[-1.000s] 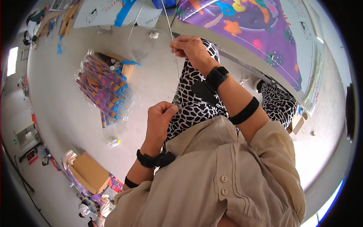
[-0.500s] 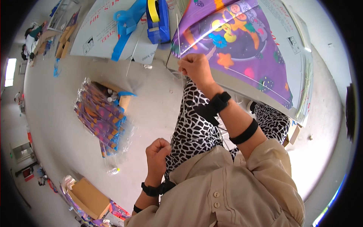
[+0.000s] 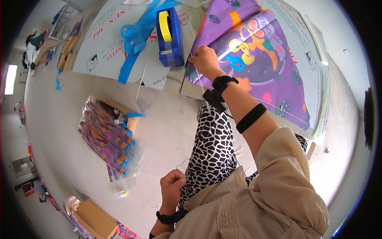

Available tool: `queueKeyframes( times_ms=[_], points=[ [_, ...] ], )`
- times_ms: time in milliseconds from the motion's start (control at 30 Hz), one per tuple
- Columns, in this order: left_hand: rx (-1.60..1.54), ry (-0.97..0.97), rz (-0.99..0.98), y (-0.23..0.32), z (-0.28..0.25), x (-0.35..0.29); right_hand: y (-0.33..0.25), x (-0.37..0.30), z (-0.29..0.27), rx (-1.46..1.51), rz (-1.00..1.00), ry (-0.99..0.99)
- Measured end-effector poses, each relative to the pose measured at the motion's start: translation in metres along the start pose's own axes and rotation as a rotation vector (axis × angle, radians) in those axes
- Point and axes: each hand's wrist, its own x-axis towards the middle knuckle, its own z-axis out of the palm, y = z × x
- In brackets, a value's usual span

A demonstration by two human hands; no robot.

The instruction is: Assembling a colorful plastic kite by inserting a support rod and securing it with adhesive tape.

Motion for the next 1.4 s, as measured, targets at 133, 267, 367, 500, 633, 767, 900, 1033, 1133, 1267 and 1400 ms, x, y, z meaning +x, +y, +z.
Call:
queueKeyframes(
  times_ms=[133, 267, 367, 500, 633, 767, 900, 1033, 1133, 1267, 1400],
  points=[
    [-0.015, -0.009, 0.009, -0.002, -0.002, 0.002, -0.008, -0.005, -0.006, -0.108, -0.089, 0.033],
    [0.003, -0.033, -0.005, -0.003, -0.001, 0.001, -0.011, -0.007, -0.008, 0.163, -0.066, 0.098],
    [-0.025, -0.027, 0.020, -0.004, -0.003, 0.000, -0.034, -0.015, -0.008, 0.677, 0.113, -0.135],
    [-0.054, -0.020, 0.035, -0.005, -0.002, -0.001, -0.055, -0.023, -0.005, 1.000, 0.278, -0.239],
    [-0.056, -0.043, 0.063, -0.003, -0.003, -0.003, -0.064, -0.032, -0.002, 1.047, 0.265, -0.080],
    [0.013, -0.081, 0.077, -0.009, -0.017, -0.008, -0.063, -0.042, -0.005, 1.127, 0.306, -0.173],
    [0.059, -0.060, 0.087, -0.020, -0.029, -0.011, -0.051, -0.039, 0.002, 1.124, 0.395, -0.299],
    [0.074, 0.000, 0.092, -0.021, -0.033, -0.008, -0.048, -0.036, 0.012, 1.058, 0.295, -0.215],
    [0.094, 0.003, 0.077, -0.022, -0.033, -0.007, -0.057, -0.030, 0.021, 0.890, 0.255, -0.047],
    [0.093, 0.020, 0.073, -0.024, -0.033, -0.007, -0.061, -0.024, 0.022, 1.014, 0.337, -0.003],
    [0.089, 0.039, 0.123, -0.028, -0.042, -0.006, -0.072, -0.024, 0.029, 1.149, 0.407, -0.020]
  ],
)
